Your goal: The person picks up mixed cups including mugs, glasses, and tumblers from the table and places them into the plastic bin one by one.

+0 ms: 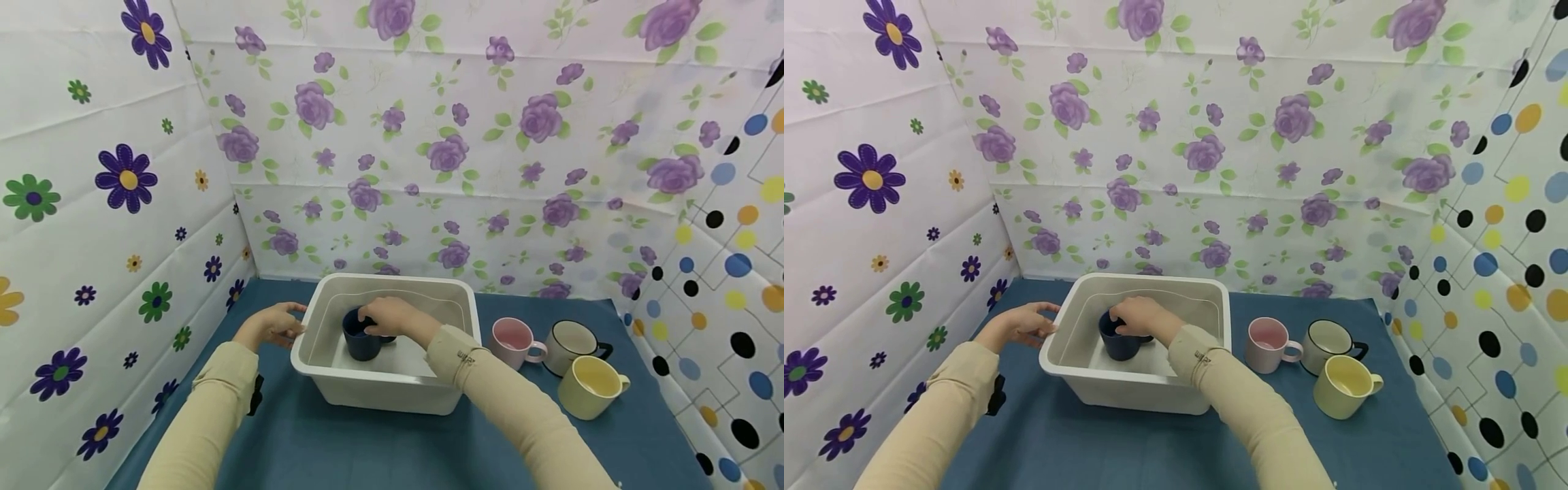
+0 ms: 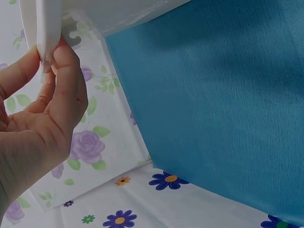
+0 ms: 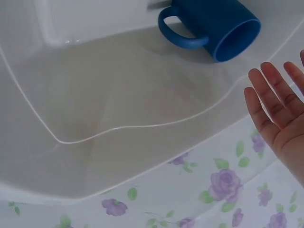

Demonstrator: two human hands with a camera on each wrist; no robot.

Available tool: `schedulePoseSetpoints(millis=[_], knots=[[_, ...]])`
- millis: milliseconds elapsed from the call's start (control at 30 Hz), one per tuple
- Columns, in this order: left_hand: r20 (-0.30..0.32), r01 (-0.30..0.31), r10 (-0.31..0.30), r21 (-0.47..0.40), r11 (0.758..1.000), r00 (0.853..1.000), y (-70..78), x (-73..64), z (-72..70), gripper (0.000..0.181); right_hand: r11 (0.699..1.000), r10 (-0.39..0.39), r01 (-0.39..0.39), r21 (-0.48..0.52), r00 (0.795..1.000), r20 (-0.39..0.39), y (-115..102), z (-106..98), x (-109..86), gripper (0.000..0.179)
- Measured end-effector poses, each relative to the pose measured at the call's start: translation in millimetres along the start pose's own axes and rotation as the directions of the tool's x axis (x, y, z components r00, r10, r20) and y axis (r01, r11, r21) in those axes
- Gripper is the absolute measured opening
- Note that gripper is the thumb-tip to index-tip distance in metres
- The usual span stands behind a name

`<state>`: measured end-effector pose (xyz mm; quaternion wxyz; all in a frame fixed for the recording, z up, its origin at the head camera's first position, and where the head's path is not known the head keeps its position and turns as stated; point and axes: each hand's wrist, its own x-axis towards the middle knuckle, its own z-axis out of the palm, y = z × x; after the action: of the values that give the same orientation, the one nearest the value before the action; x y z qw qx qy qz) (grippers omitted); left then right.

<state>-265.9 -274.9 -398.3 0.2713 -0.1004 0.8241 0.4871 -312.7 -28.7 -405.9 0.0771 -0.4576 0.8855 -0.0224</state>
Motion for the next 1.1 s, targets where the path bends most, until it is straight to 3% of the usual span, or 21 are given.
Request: schedulePoseSetpoints(millis=[333,567,900,1100], knots=[[0.013,0.030,-0.030,-0.031,0.999,0.999,2.6,1.3,-0.8,0.058,1.000,-0.019,0.018,-0.021,0.998,-0.053,-2,-6,-16.9,0.029],[0.025,0.018,-0.018,-0.025,1.000,1.000,0.4,1.1,-3.5,0.059,0.999,-0.041,0.041,-0.004,0.992,-0.118,-3,-12,-36.8,0.026],[0.027,0.006,-0.005,-0.030,1.000,1.000,-0.8,3.1,-0.8,0.061,0.996,-0.085,0.083,-0.019,0.960,-0.267,0,-15,-64.5,0.018],[0.028,0.010,-0.009,-0.041,0.999,1.000,0.0,1.6,-0.6,0.060,0.996,-0.080,0.065,-0.061,0.956,-0.283,2,-17,-79.2,0.015]])
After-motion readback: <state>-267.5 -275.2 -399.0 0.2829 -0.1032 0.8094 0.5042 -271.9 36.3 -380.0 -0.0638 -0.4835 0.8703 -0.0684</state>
